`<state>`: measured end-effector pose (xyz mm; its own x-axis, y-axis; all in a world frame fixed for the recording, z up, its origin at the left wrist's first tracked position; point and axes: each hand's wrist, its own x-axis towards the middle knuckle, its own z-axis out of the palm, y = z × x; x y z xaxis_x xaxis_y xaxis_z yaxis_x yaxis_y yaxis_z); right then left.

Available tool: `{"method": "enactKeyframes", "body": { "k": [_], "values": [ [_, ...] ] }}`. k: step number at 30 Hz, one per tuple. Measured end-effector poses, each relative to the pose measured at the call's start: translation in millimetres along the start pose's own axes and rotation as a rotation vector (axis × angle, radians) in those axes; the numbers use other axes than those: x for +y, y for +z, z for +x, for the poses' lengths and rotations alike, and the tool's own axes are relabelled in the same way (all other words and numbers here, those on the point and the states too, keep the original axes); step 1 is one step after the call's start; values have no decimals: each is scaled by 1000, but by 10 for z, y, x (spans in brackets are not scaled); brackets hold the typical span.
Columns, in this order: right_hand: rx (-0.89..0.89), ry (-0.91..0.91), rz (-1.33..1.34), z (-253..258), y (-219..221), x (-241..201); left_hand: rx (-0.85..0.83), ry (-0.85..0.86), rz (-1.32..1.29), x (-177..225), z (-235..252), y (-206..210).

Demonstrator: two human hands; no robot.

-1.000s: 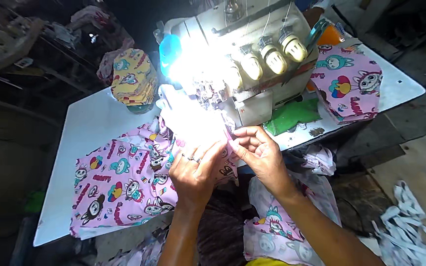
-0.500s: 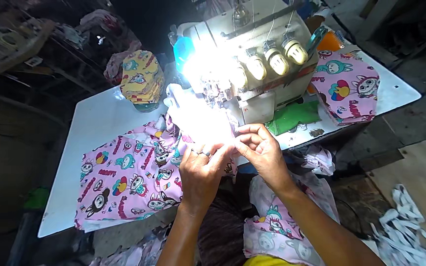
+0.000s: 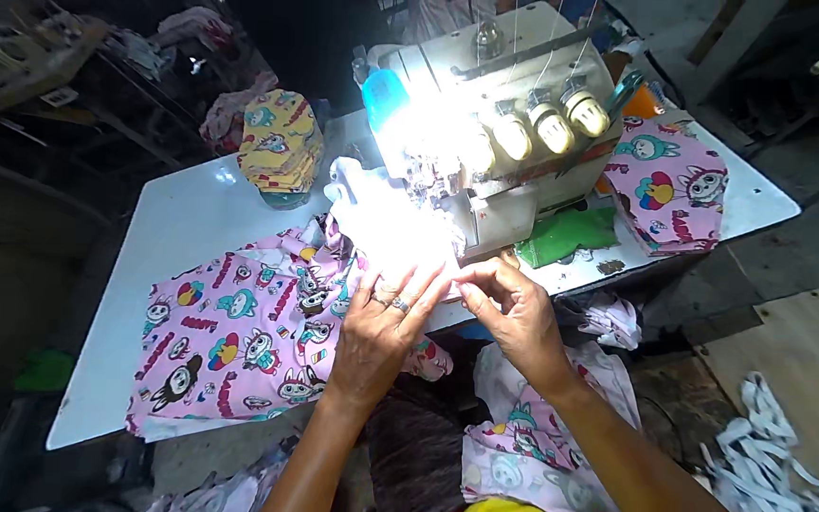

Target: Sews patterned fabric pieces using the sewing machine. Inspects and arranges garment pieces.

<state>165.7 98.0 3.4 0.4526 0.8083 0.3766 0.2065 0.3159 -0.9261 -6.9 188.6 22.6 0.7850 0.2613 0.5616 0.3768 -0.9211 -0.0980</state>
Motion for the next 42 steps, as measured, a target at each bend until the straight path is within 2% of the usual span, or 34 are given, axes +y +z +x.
{"method": "enactKeyframes", "body": {
  "k": [7,11,16,20,23,30,33,35,37,39,40,42],
  "values": [
    [-20,-325,-549,323,-4,-47,-217,-170,37,-3,317,-206],
    [-34,-318,-727,377,11,-79,-285,-253,51,-177,541,-194],
    [-62,-274,-740,215,5,10,-256,-411,19,-322,718,-125],
    [-73,-251,-702,30,12,88,-240,-551,14,-251,663,-150],
    [-98,-240,-660,-64,22,112,-218,-670,39,-159,556,-165],
    [-224,-270,-495,-105,173,36,-84,-733,-19,191,111,-228],
    [-314,-256,-361,-66,217,-9,-65,-702,-279,463,-142,-228],
    [-349,-211,-329,-13,193,-12,-110,-642,-685,656,-329,-273],
    [-263,-160,-363,67,98,60,-287,-546,-1183,716,-550,-328],
    [-127,-131,-444,155,-95,195,-451,-498,-1505,638,-835,-315],
    [-79,-119,-488,189,-191,240,-511,-532,-1557,575,-1003,-298],
    [-57,-60,-522,184,-312,229,-588,-789,-1475,478,-1319,-245]
  ]
}}
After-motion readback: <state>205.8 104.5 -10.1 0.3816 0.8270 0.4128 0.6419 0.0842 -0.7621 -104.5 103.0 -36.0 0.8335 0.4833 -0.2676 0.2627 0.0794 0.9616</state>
